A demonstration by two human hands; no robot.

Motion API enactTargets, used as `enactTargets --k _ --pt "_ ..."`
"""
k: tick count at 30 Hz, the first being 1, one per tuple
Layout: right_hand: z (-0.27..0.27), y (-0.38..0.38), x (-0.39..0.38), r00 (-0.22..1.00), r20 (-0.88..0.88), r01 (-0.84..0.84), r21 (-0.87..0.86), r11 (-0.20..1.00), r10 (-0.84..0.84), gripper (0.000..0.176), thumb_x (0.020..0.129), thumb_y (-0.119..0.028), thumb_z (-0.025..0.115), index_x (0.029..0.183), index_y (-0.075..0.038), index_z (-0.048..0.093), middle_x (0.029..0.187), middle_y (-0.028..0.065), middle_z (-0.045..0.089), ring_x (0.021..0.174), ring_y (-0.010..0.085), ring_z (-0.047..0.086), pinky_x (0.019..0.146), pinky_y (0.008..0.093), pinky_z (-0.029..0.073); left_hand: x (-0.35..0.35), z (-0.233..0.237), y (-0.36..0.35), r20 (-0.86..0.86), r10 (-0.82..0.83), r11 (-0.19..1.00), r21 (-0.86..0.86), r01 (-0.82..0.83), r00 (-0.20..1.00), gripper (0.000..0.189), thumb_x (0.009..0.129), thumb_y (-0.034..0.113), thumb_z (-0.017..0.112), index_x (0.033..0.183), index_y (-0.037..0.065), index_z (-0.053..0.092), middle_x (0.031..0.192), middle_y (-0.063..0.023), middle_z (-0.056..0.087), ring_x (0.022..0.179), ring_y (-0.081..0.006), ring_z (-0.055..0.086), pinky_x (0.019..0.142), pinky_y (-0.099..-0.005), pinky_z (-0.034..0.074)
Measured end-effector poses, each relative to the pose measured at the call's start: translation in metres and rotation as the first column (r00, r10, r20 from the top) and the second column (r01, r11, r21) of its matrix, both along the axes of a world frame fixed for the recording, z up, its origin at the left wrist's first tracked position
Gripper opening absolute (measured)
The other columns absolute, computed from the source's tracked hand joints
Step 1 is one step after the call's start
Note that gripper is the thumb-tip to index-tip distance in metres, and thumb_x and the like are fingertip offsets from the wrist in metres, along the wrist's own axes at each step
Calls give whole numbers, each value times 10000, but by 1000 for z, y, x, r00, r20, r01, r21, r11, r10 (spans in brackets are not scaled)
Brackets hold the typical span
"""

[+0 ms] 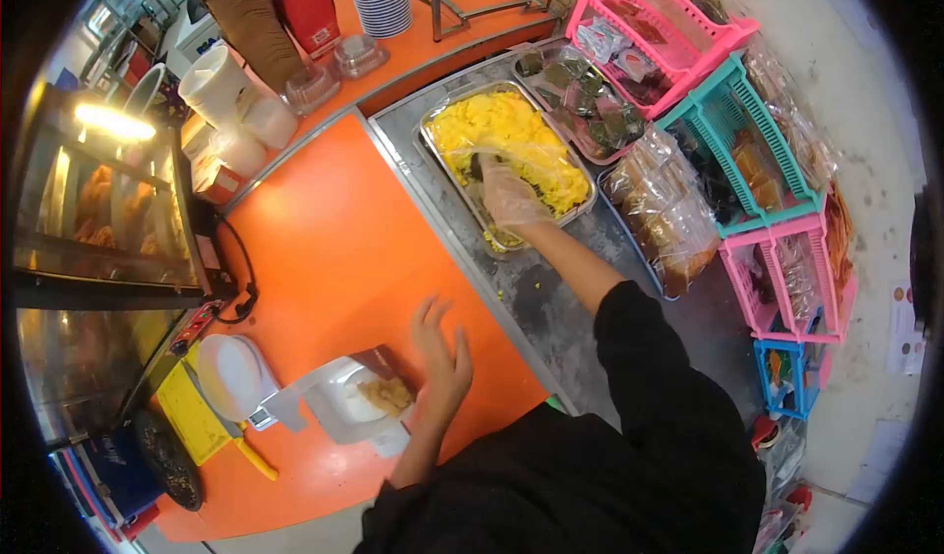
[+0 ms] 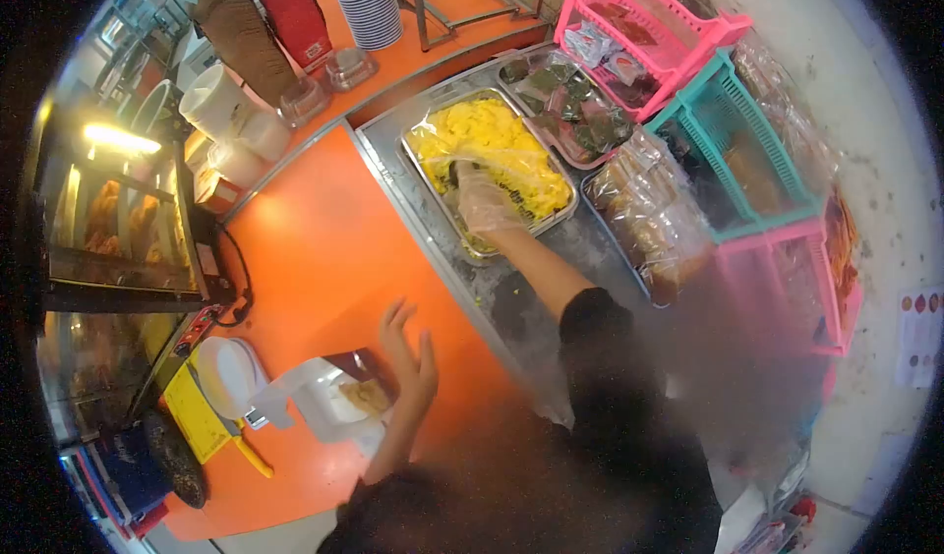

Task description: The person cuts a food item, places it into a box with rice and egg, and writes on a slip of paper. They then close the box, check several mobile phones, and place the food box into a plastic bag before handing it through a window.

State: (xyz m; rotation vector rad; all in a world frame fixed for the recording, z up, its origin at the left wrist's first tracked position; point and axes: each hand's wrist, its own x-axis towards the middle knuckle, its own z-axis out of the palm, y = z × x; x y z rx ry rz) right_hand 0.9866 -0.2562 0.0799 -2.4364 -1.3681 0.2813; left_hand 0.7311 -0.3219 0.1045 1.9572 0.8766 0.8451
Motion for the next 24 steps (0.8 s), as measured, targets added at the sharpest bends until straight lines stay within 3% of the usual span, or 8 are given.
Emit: enactTargets --k 4,7,9,13,15,16,20,24 --pt "7 -36 46 869 333 -346 -121 930 367 588 751 -64 574 1293 9 359 760 149 593 727 328 606 645 392 503 130 -44 48 21 117 993 28 -118 993 475 843 91 505 1280 -14 351 1361 -225 291 1283 -393 237 1055 -482 168" --pt "44 -55 51 794 423 -265 -404 875 436 514 694 8 595 1189 -1 456 757 117 617 754 261 639 611 341 516 186 -65 65 -147 266 962 98 -253 953 599 809 22 515 1351 15 259 1409 -207 204 1321 -398 163 1049 -556 122" --pt "51 -55 63 819 234 -249 -677 692 523 537 690 -5 602 1205 4 448 755 95 634 733 242 646 589 335 511 190 -69 66 -237 280 960 52 -276 930 667 773 -25 520 1370 29 226 1422 -198 172 1332 -395 131 1039 -585 95" --pt "58 -64 73 868 210 -239 -618 749 450 456 758 -117 573 1196 -13 501 835 133 647 770 247 655 626 348 519 193 -67 65 -318 333 939 23 -344 888 833 663 -138 527 1397 57 186 1444 -177 121 1344 -383 95 1021 -620 55" --pt "65 -64 84 857 39 -318 -744 587 514 312 820 -214 533 1066 -42 616 930 170 640 884 285 640 723 379 509 194 -71 65 -298 351 934 48 -354 888 818 675 -121 523 1398 55 184 1442 -178 132 1341 -379 102 1019 -616 53" --pt "64 -56 84 944 -76 -275 -723 634 322 400 878 -362 447 993 -41 657 1059 183 617 992 318 599 834 409 467 194 -74 65 -269 370 928 80 -363 889 804 686 -104 520 1398 53 182 1439 -179 142 1339 -376 110 1018 -611 51" --pt "82 -29 56 946 -216 -312 -804 507 241 642 933 -502 267 961 42 606 968 211 624 919 355 603 849 441 431 185 -77 61 -206 406 914 101 -394 890 694 780 2 506 1392 23 179 1429 -195 171 1333 -369 131 1027 -577 71" --pt "69 -14 59 921 -298 -390 -721 573 252 702 931 -548 204 993 33 595 884 239 616 845 374 597 828 459 422 121 -38 36 285 301 949 6 -316 910 564 897 207 438 1359 -26 214 1408 -225 215 1322 -359 171 1066 -490 112"
